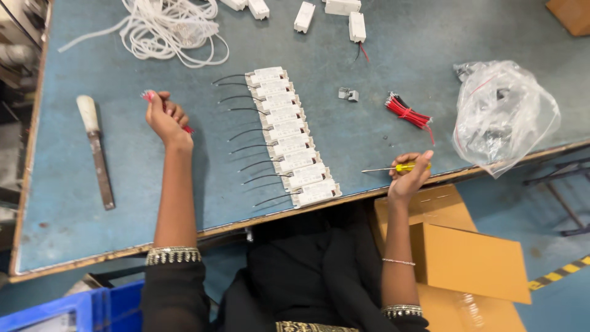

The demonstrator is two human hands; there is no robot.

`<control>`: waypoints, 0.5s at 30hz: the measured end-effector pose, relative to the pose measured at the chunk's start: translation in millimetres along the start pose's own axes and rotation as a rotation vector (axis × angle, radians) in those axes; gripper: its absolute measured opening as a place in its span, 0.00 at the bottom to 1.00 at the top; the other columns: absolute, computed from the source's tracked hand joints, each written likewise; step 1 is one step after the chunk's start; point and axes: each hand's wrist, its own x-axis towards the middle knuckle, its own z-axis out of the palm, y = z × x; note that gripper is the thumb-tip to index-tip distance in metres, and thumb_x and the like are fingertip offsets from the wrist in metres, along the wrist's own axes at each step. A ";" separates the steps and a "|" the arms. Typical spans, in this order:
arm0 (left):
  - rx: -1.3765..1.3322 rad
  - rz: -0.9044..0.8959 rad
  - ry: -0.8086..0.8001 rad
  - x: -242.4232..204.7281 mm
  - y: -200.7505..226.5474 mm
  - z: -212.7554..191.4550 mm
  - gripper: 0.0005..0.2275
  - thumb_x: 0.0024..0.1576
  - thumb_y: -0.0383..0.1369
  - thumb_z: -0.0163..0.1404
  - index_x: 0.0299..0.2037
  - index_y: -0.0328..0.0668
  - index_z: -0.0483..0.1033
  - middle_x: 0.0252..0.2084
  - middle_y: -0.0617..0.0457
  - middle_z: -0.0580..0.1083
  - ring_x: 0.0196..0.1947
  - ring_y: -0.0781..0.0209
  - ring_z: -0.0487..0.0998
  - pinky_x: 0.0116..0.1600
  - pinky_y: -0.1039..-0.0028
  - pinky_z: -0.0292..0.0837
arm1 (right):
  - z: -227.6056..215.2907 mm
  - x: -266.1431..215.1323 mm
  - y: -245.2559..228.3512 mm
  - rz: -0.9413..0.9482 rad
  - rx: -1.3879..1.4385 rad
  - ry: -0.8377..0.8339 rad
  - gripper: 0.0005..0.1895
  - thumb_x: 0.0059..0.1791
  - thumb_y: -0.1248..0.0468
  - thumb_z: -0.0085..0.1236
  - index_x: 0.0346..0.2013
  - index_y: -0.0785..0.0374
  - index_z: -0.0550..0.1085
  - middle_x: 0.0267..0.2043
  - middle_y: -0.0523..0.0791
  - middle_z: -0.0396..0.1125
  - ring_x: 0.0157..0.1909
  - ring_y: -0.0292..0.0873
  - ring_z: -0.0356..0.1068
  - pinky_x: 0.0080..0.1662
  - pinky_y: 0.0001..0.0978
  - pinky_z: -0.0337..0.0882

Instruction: The person is assembling electronic components by hand and with a screwdriver, connecting red and black wire bundles to white plastic housing units and arranging the finished pieces in a row on a workbench.

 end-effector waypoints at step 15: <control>-0.013 -0.136 -0.192 -24.4 15.5 27.9 0.16 0.68 0.47 0.45 0.39 0.43 0.69 0.21 0.62 0.54 0.18 0.72 0.50 0.21 0.78 0.42 | 2.4 -3.4 -7.3 -0.037 -0.046 -0.048 0.33 0.60 0.37 0.38 0.30 0.64 0.66 0.27 0.47 0.63 0.28 0.41 0.66 0.27 0.29 0.63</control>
